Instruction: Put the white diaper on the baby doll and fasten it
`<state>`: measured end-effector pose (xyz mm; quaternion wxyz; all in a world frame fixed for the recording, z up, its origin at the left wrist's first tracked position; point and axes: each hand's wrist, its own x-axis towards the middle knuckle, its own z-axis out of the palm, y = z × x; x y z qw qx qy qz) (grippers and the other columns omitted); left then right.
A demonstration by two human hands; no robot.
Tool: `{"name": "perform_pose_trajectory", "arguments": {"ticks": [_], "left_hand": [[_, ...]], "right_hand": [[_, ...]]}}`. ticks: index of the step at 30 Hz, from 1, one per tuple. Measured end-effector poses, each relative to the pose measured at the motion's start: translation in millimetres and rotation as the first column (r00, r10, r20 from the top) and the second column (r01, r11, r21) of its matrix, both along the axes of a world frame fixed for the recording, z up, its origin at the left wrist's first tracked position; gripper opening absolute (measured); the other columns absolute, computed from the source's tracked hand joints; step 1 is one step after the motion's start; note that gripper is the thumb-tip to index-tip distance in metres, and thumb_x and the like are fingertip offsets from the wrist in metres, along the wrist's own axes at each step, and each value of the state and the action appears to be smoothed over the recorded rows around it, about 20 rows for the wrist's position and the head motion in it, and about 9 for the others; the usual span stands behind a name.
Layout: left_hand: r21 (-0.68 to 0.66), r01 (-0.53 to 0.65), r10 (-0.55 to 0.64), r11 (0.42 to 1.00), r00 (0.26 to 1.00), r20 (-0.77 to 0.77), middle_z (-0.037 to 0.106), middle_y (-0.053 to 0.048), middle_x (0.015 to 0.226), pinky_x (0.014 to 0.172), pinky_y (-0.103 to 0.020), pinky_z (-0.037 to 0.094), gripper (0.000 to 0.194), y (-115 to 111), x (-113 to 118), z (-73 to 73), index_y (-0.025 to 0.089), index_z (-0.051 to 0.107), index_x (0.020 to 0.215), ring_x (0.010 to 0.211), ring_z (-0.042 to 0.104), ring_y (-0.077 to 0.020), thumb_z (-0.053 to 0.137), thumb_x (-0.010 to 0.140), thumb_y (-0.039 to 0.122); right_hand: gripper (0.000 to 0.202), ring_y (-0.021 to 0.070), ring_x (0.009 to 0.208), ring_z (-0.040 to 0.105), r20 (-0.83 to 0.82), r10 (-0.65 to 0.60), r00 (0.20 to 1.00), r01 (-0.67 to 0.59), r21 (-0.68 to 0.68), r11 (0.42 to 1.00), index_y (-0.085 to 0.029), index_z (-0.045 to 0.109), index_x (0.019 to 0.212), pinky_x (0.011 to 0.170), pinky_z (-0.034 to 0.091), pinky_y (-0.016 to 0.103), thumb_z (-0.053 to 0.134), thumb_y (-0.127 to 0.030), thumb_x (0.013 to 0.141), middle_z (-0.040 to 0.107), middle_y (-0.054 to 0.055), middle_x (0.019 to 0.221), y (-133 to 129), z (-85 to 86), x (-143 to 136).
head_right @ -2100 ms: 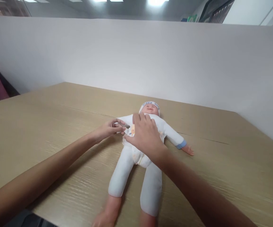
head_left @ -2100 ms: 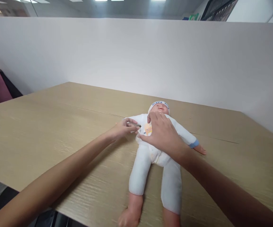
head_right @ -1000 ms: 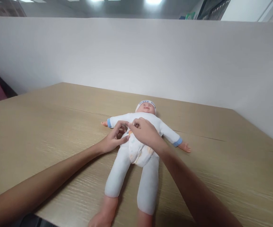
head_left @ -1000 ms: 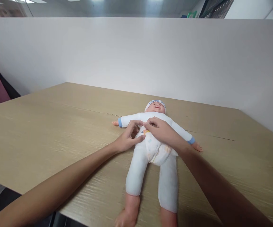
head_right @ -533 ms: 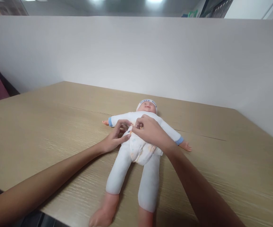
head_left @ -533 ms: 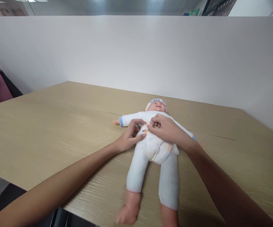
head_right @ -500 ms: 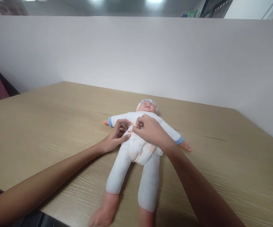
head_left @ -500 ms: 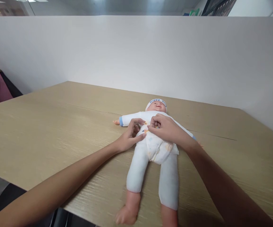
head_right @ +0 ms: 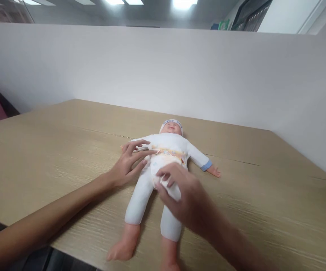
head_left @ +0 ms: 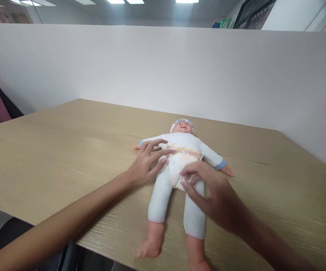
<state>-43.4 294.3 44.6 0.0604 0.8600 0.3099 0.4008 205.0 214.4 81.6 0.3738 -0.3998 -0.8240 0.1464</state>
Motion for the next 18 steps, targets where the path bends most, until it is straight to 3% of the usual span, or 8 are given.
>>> {"name": "perform_pose_trajectory", "arguments": {"ticks": [3,6,12,14,15,18], "left_hand": [[-0.077,0.163,-0.169,0.984,0.982,-0.082,0.071,-0.01,0.127,0.104,-0.044,0.044,0.025,-26,2,13.2,0.024,0.071,0.123,0.114,0.061,-0.0275,0.051,0.111,0.032],[-0.269,0.228,-0.3,0.936,0.914,-0.272,0.075,-0.005,0.105,0.094,-0.042,0.042,0.022,-46,7,16.8,0.024,0.07,0.105,0.099,0.061,-0.025,0.053,0.111,0.037],[-0.475,-0.009,-0.089,0.88,0.979,-0.183,0.069,-0.004,0.096,0.088,-0.039,0.041,0.032,-52,17,6.6,0.023,0.06,0.097,0.096,0.058,-0.0261,0.066,0.102,0.054],[-0.488,-0.086,-0.002,0.869,0.984,-0.177,0.066,-0.004,0.09,0.082,-0.039,0.041,0.042,-52,23,4.8,0.023,0.056,0.089,0.093,0.057,-0.0271,0.07,0.097,0.062],[-0.485,-0.111,0.024,0.868,0.983,-0.183,0.065,-0.003,0.085,0.08,-0.039,0.04,0.044,-51,26,4.2,0.023,0.055,0.085,0.09,0.057,-0.0271,0.072,0.096,0.062],[-0.473,-0.121,0.035,0.873,0.982,-0.185,0.065,-0.001,0.077,0.08,-0.038,0.038,0.041,-50,34,1.7,0.022,0.053,0.076,0.086,0.056,-0.0256,0.075,0.096,0.051]], "right_hand": [[0.015,0.0227,0.092,0.07,0.107,0.141,0.984,-0.127,-0.124,0.984,-0.03,0.063,0.115,0.08,0.059,0.037,0.061,-0.023,0.102,0.073,0.002,0.104,-35,-14.8,13],[0.011,0.0238,0.092,0.071,0.15,0.108,0.983,-0.084,-0.158,0.984,-0.028,0.065,0.106,0.079,0.059,0.038,0.058,-0.02,0.102,0.073,0.003,0.099,-44,-33.2,26],[0.008,0.0245,0.076,0.069,0.173,-0.254,0.952,0.272,-0.095,0.957,-0.026,0.063,0.109,0.07,0.051,0.038,0.059,-0.025,0.103,0.07,0.001,0.083,-30,-50.6,23],[0.002,0.0245,0.073,0.065,0.21,-0.301,0.93,0.318,-0.052,0.947,-0.026,0.06,0.099,0.067,0.047,0.037,0.061,-0.026,0.102,0.066,0.001,0.078,-29,-52.4,16],[0.009,0.0245,0.073,0.064,0.225,-0.305,0.925,0.319,-0.028,0.947,-0.026,0.057,0.093,0.066,0.046,0.036,0.061,-0.025,0.101,0.064,0.001,0.078,-29,-53.1,12],[0.02,0.0245,0.076,0.061,0.241,-0.298,0.923,0.306,0.005,0.952,-0.026,0.051,0.083,0.067,0.044,0.036,0.061,-0.023,0.1,0.062,0.002,0.082,-29,-55.9,6]]}}
